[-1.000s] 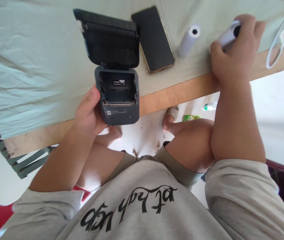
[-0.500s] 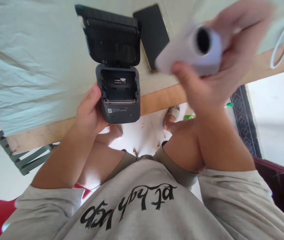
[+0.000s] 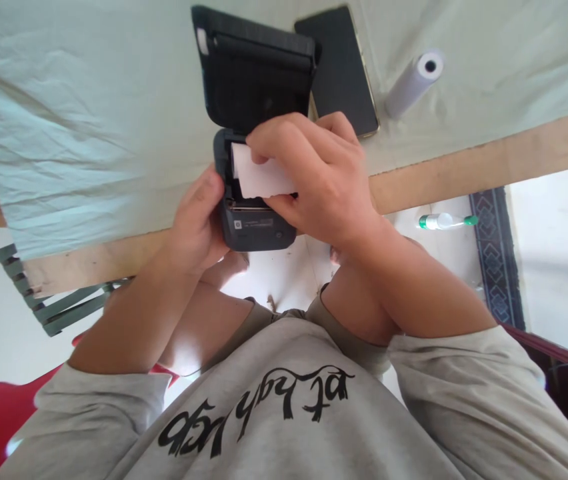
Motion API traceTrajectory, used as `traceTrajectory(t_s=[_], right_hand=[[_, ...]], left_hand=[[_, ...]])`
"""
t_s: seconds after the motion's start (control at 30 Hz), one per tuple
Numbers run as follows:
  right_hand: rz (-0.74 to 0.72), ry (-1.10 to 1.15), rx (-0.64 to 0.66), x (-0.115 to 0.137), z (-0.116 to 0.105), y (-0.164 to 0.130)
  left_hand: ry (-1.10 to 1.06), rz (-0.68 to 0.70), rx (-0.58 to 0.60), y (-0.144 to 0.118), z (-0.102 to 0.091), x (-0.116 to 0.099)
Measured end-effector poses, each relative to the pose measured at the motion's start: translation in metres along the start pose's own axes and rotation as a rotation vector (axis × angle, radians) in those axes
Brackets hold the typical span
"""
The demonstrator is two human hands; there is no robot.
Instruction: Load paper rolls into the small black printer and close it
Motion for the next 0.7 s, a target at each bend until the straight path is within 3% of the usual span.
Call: traceTrajectory(t_s=[0.13,0.23,0.37,0.47,0.57,0.63,0.7], right_hand=[[-0.01,-0.072,0.1,-0.002,0.001,-0.001],[-0.082,-0.006,0.029,-0.002,-0.002,-0.002],[-0.199,0.038,0.025,0.001,-0.002,-0.008],[-0.232,0.08,0.098,0.003,-0.002,-0.015],[-0.147,0.242,0.036,-0.002,-0.006,-0.016],[-0.005,0.334,-0.102,-0.011,-0.01,-0.014],[0.153,0.382,-0.142,-0.022,-0.009,-0.013]], left_hand=[[-0.007,-0.027,0.028,-0.001,0.0,0.001],[0.003,-0.034,0.021,0.0,0.0,0.001],[-0.036,0.052,0.052,0.003,-0.006,0.004],[0.03,0.091,0.079,0.004,-0.01,0.006],[0.117,0.089,0.062,0.003,-0.009,0.005],[0.134,0.095,0.058,0.003,-0.007,0.003],[0.14,0.108,0.069,0.002,-0.005,0.002]])
Point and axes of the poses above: each hand's wrist, its own y-axis towards the middle knuckle, its own z-axis out of the palm, x = y × z, the point moved 2 cm from there along y, towards the middle knuckle, and after that the axes turned 9 degrees about z, right-handed, at the moved point
